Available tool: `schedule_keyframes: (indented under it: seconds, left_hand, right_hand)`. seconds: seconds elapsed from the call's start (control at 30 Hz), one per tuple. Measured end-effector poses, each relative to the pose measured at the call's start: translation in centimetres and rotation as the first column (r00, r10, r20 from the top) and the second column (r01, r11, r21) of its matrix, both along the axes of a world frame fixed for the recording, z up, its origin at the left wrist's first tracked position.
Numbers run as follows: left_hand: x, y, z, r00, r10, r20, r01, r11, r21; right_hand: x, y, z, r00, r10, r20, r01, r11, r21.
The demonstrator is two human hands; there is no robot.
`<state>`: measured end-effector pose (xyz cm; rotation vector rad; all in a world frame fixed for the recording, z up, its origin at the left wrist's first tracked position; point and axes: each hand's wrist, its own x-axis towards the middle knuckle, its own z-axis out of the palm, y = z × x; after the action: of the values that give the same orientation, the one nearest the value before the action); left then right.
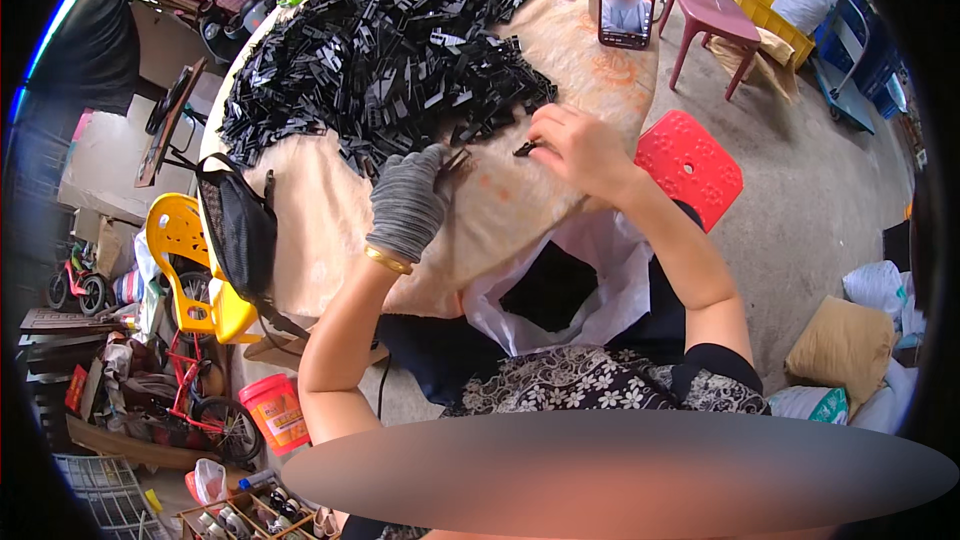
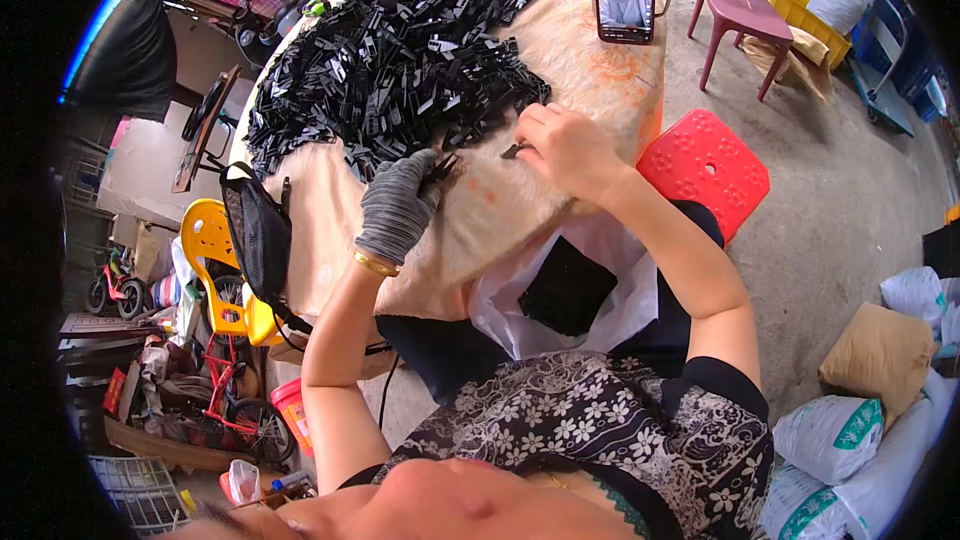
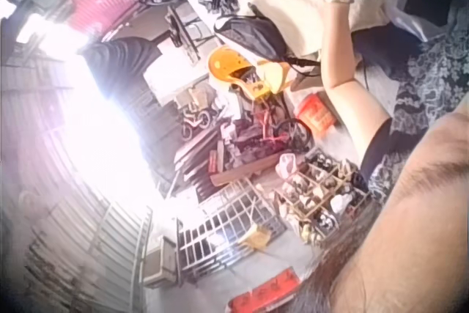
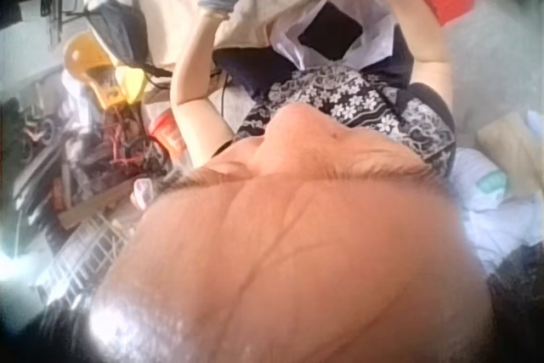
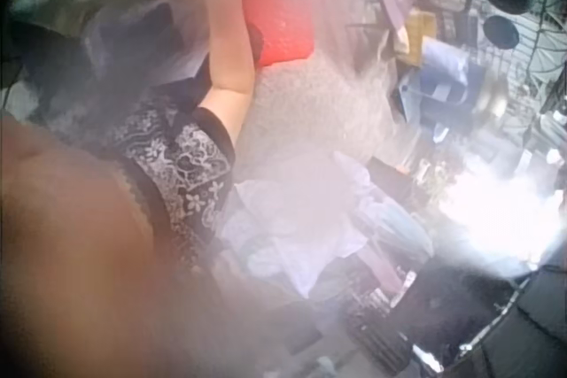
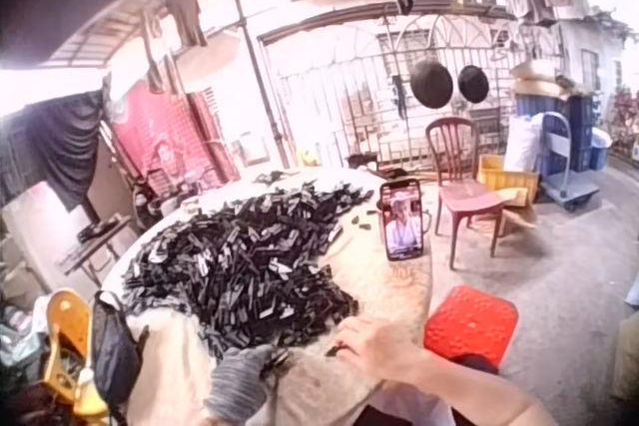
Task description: The person assembles small black plastic components by hand.
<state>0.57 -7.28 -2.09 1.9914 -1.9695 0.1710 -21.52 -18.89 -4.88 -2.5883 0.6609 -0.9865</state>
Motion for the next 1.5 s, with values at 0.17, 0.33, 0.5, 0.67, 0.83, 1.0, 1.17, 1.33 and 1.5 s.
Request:
schedule_keyframes:
  seconds: [0.17, 0.33, 0.5, 0.67, 0.83, 1.0, 1.17, 1.33, 1.5]
  left_hand:
    - [0.1, 0.3, 0.0, 0.997, -0.079, -0.007, 0.078, 0.994, -0.072]
    - [-1.5, 0.7, 0.8, 0.986, -0.163, 0.032, 0.165, 0.953, -0.253]
    - [-2.6, 1.8, 0.8, 0.96, -0.279, -0.017, 0.278, 0.959, -0.063]
    - [-2.8, 2.2, 0.4, 0.951, -0.31, -0.013, 0.31, 0.951, 0.002]
    - [-3.0, 2.0, 0.9, 0.969, -0.245, -0.011, 0.245, 0.963, 0.11]
    - [-3.1, 1.8, 1.2, 0.965, -0.259, 0.037, 0.255, 0.962, 0.095]
    - [-3.4, 1.4, 1.6, 0.964, -0.253, 0.084, 0.241, 0.961, 0.135]
    - [-4.6, -0.1, 2.7, 0.948, -0.29, 0.133, 0.246, 0.93, 0.273]
    - [-5.3, -2.2, 3.5, 0.891, -0.382, 0.244, 0.274, 0.883, 0.381]
  right_hand:
    - [0.8, 0.3, -0.6, 0.989, 0.089, 0.12, -0.091, 0.996, 0.012]
    - [0.8, 1.0, -0.3, 0.986, 0.142, 0.091, -0.15, 0.985, 0.086]
    - [0.8, 2.2, -0.4, 0.978, 0.157, 0.136, -0.171, 0.98, 0.105]
    - [0.8, 2.9, -0.5, 0.97, 0.163, 0.179, -0.186, 0.976, 0.117]
    - [0.8, 2.9, -0.7, 0.966, 0.184, 0.184, -0.201, 0.976, 0.083]
    - [0.8, 3.1, -0.9, 0.967, 0.179, 0.18, -0.197, 0.976, 0.091]
    - [0.8, 3.1, -1.0, 0.965, 0.187, 0.186, -0.203, 0.977, 0.068]
    - [0.1, 3.0, -0.5, 0.98, 0.153, 0.126, -0.156, 0.988, 0.018]
    - [1.2, 3.6, -0.3, 0.976, 0.174, 0.132, -0.169, 0.985, -0.046]
